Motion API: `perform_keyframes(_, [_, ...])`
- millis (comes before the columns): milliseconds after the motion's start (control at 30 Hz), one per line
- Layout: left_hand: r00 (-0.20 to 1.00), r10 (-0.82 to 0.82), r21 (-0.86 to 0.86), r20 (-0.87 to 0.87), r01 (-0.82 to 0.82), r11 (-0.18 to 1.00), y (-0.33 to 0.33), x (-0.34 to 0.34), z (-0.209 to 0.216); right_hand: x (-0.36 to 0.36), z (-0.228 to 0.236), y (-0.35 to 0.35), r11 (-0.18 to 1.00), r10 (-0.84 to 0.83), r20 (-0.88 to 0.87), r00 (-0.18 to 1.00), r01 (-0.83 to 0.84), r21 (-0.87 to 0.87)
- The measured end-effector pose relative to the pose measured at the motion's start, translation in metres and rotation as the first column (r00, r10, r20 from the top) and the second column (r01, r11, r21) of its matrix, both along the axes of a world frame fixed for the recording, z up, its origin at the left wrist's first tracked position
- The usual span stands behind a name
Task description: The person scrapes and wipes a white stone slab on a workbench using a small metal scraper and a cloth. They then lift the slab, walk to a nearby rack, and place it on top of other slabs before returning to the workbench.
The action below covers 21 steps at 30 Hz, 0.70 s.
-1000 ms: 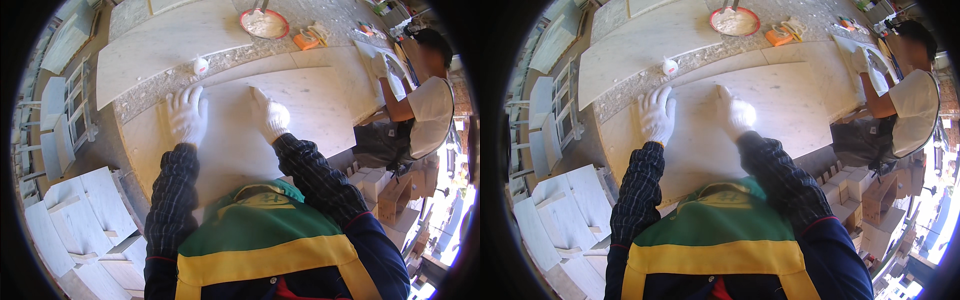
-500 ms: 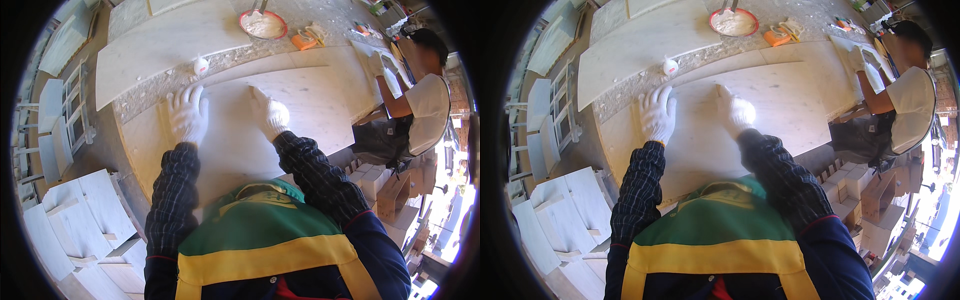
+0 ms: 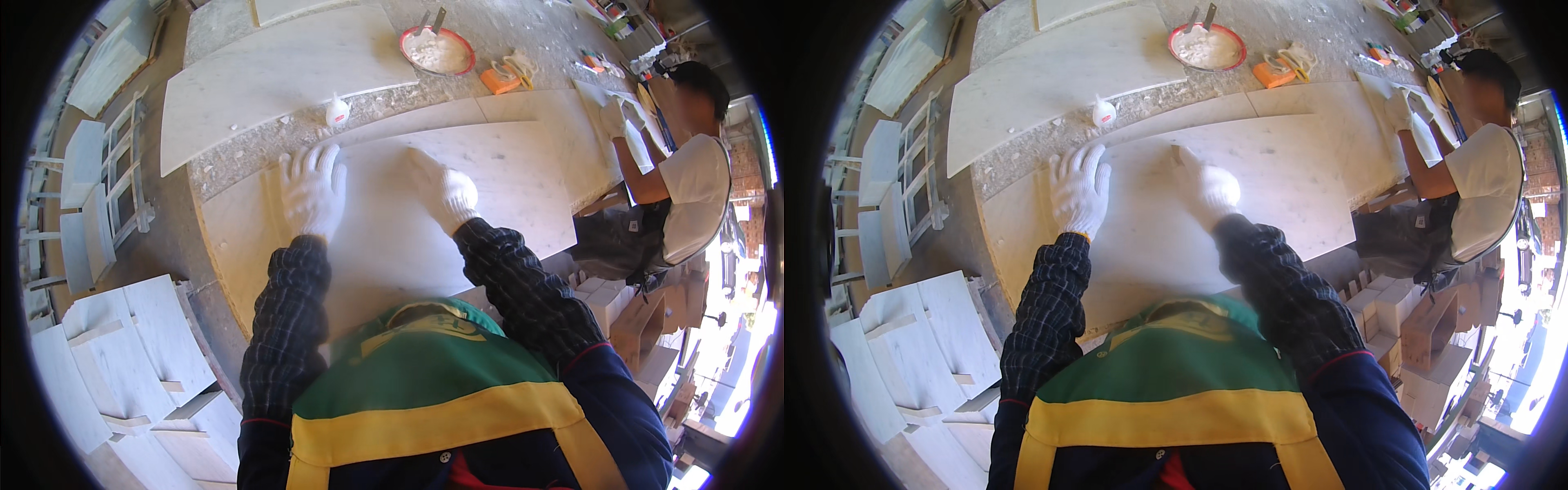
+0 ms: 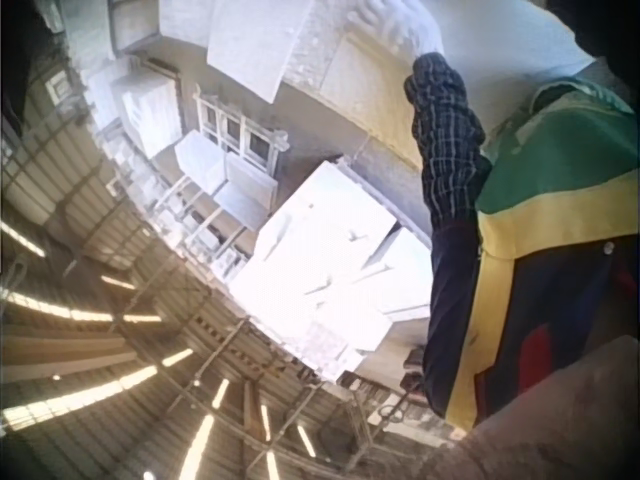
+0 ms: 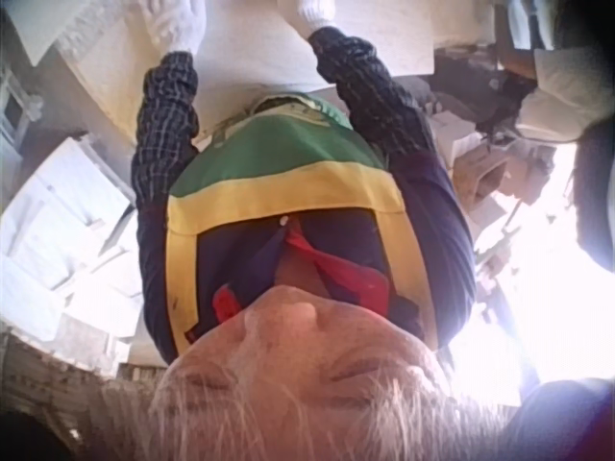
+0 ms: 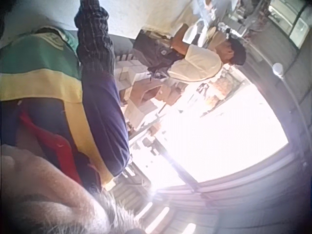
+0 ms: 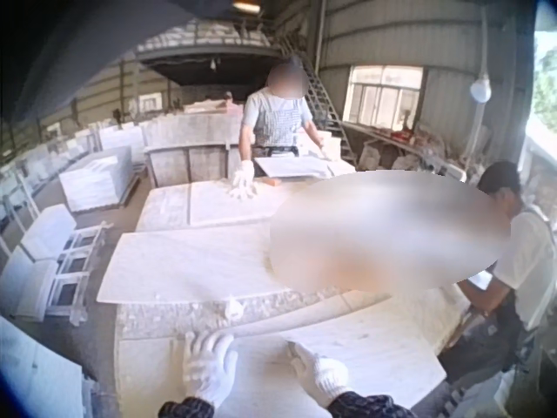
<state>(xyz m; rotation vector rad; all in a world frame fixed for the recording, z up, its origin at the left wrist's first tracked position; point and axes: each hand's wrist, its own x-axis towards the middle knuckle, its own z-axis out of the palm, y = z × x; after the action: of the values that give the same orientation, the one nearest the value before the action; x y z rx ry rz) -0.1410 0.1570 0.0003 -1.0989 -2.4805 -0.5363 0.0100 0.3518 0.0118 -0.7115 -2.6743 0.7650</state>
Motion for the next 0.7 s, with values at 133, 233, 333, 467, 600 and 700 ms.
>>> perform_keyframes(133, [1.0, 0.007, -0.02, 0.025, -0.006, 1.0, -0.001, -0.002, -0.002, 0.019, 0.009, 0.006, 1.0, -0.018, 0.094, 0.995, 0.018, 0.002])
perform_keyframes(233, [1.0, 0.004, 0.027, 0.012, -0.004, 1.0, 0.0, -0.002, -0.004, 0.012, 0.007, 0.002, 1.0, -0.013, 0.197, 0.98, 0.01, 0.018])
perform_keyframes(333, [0.998, 0.025, -0.025, 0.059, -0.024, 0.999, 0.003, -0.001, -0.004, -0.001, -0.002, -0.002, 0.999, 0.031, 0.204, 0.978, -0.028, -0.019])
perform_keyframes(467, [0.999, -0.002, 0.061, 0.032, 0.0, 0.998, -0.002, -0.002, 0.005, 0.009, -0.012, -0.002, 0.982, -0.034, -0.22, 0.975, -0.008, -0.189])
perform_keyframes(600, [0.983, -0.185, 0.038, -0.017, 0.186, 0.982, -0.002, 0.025, 0.016, 0.094, -0.001, 0.015, 0.886, -0.353, -0.135, 0.926, 0.284, -0.368])
perform_keyframes(700, [0.855, -0.499, -0.003, 0.14, 0.505, 0.863, 0.029, 0.085, 0.013, 0.163, 0.007, 0.021, 0.785, -0.535, -0.136, 0.834, 0.431, -0.445])
